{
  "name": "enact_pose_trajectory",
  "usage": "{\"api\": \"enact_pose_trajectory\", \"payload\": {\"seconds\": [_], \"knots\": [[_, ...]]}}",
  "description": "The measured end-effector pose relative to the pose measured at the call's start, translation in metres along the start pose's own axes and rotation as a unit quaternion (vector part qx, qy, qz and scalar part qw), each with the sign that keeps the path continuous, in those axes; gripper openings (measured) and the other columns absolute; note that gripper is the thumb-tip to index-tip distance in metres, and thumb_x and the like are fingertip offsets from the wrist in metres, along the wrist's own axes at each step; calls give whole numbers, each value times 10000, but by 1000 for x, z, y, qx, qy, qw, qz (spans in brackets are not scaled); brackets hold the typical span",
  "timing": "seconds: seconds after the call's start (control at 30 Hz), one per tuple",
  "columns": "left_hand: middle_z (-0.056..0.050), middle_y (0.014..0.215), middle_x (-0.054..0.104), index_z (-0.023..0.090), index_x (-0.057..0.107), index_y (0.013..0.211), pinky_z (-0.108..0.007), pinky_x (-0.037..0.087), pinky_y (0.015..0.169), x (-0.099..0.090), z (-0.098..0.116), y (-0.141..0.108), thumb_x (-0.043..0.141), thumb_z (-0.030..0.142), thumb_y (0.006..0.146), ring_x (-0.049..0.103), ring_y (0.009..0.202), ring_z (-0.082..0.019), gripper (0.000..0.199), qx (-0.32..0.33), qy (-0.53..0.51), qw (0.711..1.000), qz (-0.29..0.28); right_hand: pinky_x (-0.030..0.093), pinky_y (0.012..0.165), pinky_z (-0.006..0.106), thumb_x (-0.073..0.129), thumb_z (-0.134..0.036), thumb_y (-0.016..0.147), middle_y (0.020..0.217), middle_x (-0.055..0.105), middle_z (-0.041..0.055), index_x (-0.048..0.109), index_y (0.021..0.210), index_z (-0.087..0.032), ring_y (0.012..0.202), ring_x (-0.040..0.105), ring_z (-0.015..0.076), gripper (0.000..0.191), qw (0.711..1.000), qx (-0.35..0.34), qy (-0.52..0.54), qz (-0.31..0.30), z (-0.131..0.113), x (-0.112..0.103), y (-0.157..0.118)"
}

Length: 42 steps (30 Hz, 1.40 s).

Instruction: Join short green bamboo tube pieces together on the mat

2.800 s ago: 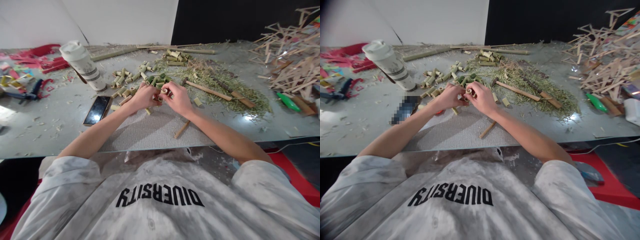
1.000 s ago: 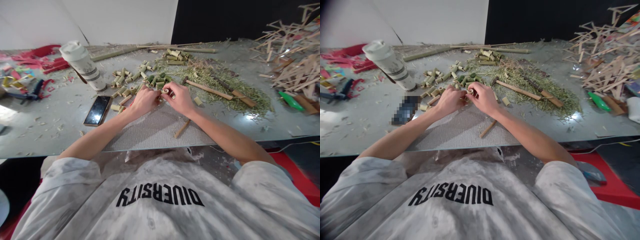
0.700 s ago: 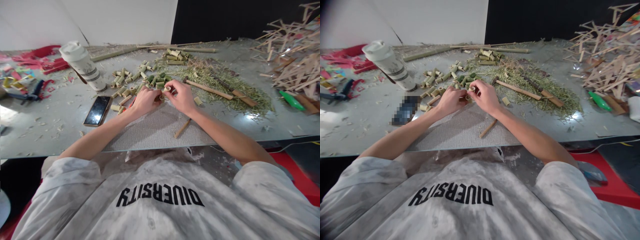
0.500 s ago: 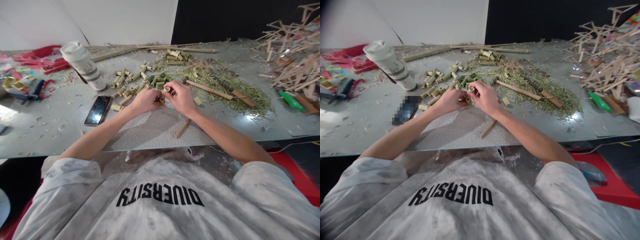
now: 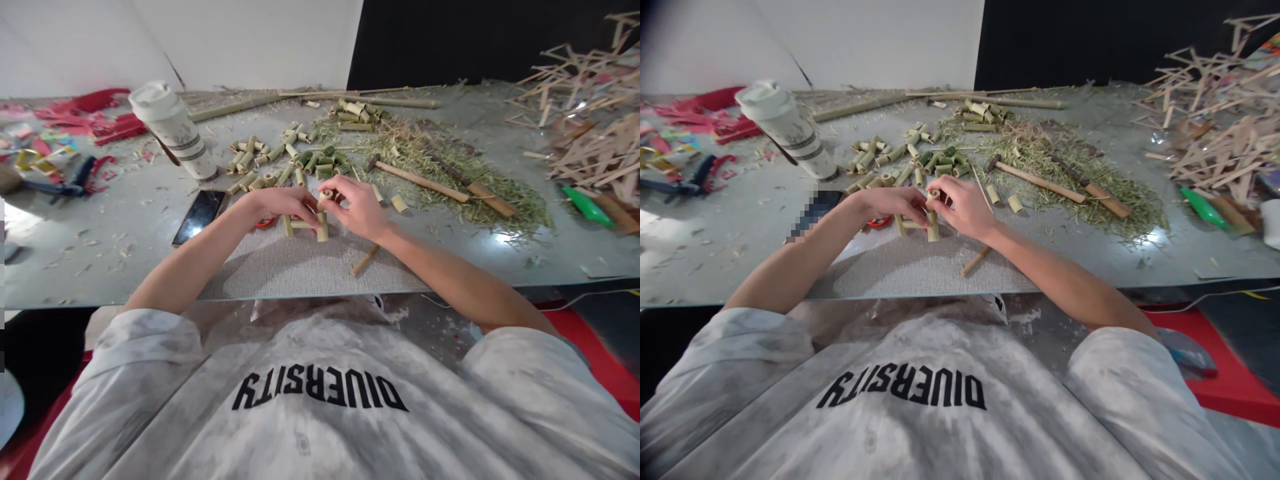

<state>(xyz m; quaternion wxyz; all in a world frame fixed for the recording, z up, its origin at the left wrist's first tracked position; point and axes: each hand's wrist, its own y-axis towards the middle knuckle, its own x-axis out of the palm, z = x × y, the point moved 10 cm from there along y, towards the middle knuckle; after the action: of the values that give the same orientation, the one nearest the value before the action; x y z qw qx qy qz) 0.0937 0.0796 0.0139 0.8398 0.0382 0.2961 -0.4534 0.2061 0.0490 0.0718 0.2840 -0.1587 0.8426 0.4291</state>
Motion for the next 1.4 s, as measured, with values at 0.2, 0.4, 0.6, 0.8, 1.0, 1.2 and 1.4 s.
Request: {"api": "enact_pose_trajectory", "payload": {"seconds": [0.2,0.4,0.6,0.8,1.0,1.2,1.4], "knots": [[-8,672,627,242,722,640,-338,408,629,4,17,-5,845,367,785,522,632,-155,228,-24,-11,1000,17,651,800,364,626,-690,1104,1141,823,85,760,1213,-258,967,782,235,466,997,50,60,7,10,2,0],[13,635,549,235,671,629,-352,347,627,-4,18,-5,824,354,791,458,611,-151,252,-26,51,997,50,648,775,346,676,-815,1019,1077,784,65,728,1248,-277,928,765,222,587,992,86,85,32,21,-1,-1],[21,647,602,211,698,681,-320,367,646,-18,26,-10,811,322,768,497,625,-139,180,-7,104,987,121,659,808,364,651,-804,1044,1113,787,62,704,1316,-294,946,765,219,580,995,57,67,52,18,-7,-1],[2,672,718,194,759,720,-313,399,713,-22,29,-10,870,332,776,612,651,-162,186,-20,216,964,152,672,789,373,687,-824,1009,1113,799,81,744,1274,-263,911,769,223,623,995,61,55,62,26,-8,-1],[3,726,780,205,780,755,-307,388,679,-23,25,-8,886,362,762,684,672,-175,190,-15,219,963,153,664,824,361,657,-712,1082,1068,792,55,734,1186,-266,939,763,214,465,995,53,75,41,19,-2,0],[12,707,760,199,762,738,-299,377,683,-22,26,-9,870,339,763,650,671,-156,178,-23,215,966,145,634,743,342,654,-676,1097,993,676,18,595,1167,-292,864,693,191,395,986,103,128,36,24,0,-2],[15,731,762,208,771,781,-304,380,704,-20,30,-10,836,327,782,652,690,-162,135,-39,209,968,131,663,708,330,709,-605,1083,953,669,13,668,1155,-287,814,688,181,329,968,166,191,5,46,12,-5]]}}
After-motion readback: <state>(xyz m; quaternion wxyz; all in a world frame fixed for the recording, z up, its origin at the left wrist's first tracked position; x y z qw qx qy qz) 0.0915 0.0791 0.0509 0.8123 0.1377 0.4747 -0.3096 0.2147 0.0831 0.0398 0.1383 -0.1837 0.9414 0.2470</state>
